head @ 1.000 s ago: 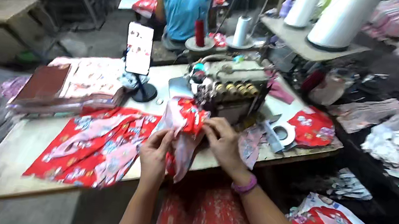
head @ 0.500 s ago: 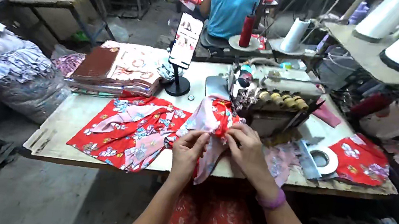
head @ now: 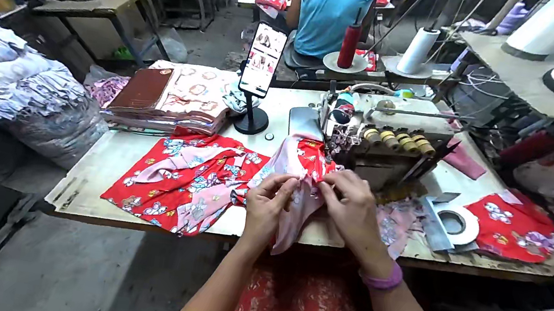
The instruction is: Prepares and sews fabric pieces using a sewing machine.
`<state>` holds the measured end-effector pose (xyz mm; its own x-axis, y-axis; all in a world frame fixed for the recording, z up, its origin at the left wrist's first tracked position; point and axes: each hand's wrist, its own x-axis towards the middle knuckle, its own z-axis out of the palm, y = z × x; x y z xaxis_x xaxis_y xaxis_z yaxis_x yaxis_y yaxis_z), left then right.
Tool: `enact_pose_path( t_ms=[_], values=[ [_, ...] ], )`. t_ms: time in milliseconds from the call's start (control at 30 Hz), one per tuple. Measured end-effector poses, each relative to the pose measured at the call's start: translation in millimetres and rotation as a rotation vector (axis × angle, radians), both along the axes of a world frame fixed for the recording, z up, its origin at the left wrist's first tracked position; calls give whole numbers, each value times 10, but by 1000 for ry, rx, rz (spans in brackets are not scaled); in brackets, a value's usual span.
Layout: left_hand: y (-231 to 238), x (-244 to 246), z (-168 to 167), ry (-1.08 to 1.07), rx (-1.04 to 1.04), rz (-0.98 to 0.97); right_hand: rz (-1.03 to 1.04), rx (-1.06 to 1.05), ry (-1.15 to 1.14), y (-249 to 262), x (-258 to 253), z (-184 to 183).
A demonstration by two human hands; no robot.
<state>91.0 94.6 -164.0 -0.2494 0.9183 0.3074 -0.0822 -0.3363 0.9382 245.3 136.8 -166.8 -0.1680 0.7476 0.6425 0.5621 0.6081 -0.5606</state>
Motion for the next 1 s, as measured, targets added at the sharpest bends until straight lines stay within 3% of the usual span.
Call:
enact_pose_path(
  t_ms=[167, 333, 533, 667, 767, 900, 1000],
  values=[
    [116, 96, 90, 97, -56, -218, 258, -296, 414, -78, 182, 224],
    [190, 236, 70, -6, -82, -225, 303, -396, 518, -92, 249, 211],
    [216, 176, -96, 198, 331, 33, 319, -453, 661, -17, 140, 173],
    [227, 153, -239, 642, 643, 142, 345, -721, 844, -42, 86, 214],
    [190, 201, -310, 872, 754, 165, 319, -825, 835, -35, 76, 200],
    [169, 197, -358, 919, 761, 155, 215, -726, 857, 8, 136, 132],
    [172, 174, -330, 897, 754, 141, 142, -580, 512, -33, 160, 138]
  ],
)
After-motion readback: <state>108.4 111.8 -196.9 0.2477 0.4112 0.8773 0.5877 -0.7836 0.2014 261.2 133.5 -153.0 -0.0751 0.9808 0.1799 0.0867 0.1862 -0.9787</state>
